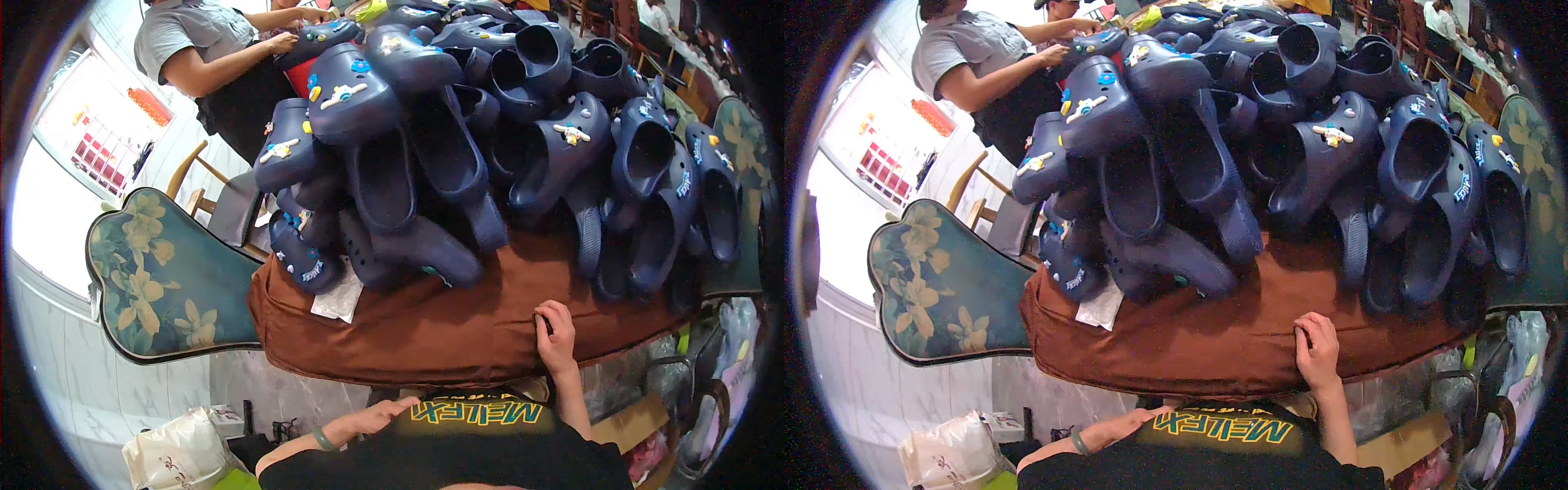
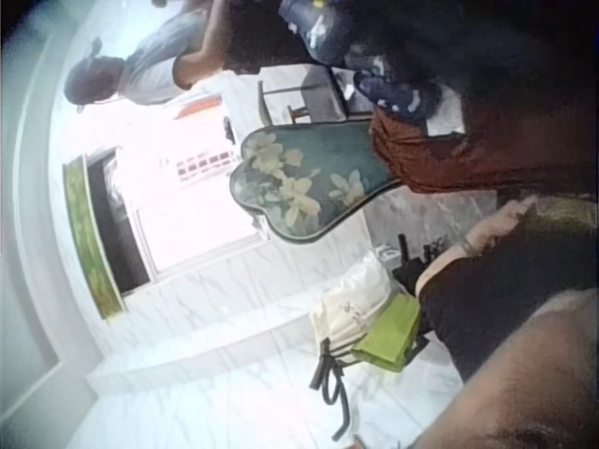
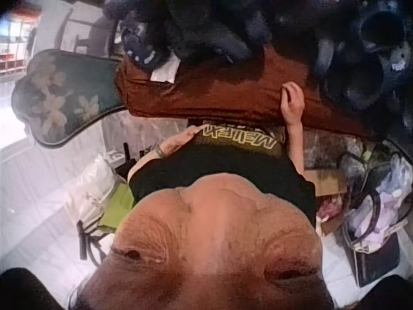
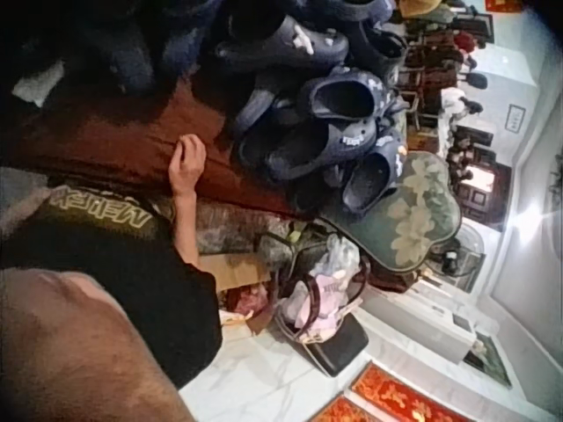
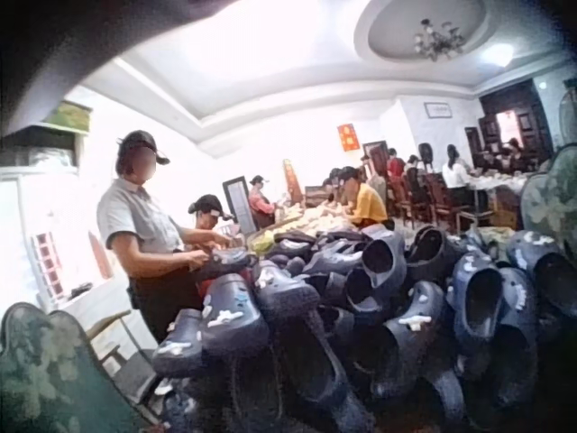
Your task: Attaching decorative charms to blue foam clogs.
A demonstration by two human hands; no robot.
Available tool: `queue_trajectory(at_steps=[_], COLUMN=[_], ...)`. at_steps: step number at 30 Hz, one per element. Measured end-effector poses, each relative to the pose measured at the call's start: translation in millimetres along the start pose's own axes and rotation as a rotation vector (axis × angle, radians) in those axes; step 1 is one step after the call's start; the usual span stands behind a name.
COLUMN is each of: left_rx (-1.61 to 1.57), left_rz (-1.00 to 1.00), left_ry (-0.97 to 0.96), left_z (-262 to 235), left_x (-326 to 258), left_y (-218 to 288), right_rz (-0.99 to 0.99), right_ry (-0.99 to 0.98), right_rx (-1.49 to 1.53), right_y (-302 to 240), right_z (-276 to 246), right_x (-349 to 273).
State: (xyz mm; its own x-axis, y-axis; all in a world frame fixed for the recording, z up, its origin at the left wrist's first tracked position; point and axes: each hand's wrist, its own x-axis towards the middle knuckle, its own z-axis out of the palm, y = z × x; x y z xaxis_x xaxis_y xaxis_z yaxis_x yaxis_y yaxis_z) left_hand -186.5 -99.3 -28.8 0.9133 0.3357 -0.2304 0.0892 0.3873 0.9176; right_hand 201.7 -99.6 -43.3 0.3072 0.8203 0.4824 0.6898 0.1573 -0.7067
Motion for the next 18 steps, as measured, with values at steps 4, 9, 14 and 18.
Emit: queue_trajectory(at_steps=[4, 9, 14, 18], left_rx=[0.194, 0.298, 0.31, 0.511], left_rz=[-0.032, 0.045, -0.049, -0.122], left_ry=[-0.042, -0.149, -0.223, -0.065], left_z=[-3, -11, -24, -23], left_x=[9, 8, 16, 38], left_y=[15, 5, 12, 70], right_rz=[0.008, -0.005, 0.007, -0.013], right_ry=[0.003, -0.014, -0.021, -0.037], right_rx=[-0.035, -0.042, -0.076, -0.097], right_y=[3, -1, 2, 1], right_z=[0, 1, -3, 1], right_x=[4, 1, -5, -7])
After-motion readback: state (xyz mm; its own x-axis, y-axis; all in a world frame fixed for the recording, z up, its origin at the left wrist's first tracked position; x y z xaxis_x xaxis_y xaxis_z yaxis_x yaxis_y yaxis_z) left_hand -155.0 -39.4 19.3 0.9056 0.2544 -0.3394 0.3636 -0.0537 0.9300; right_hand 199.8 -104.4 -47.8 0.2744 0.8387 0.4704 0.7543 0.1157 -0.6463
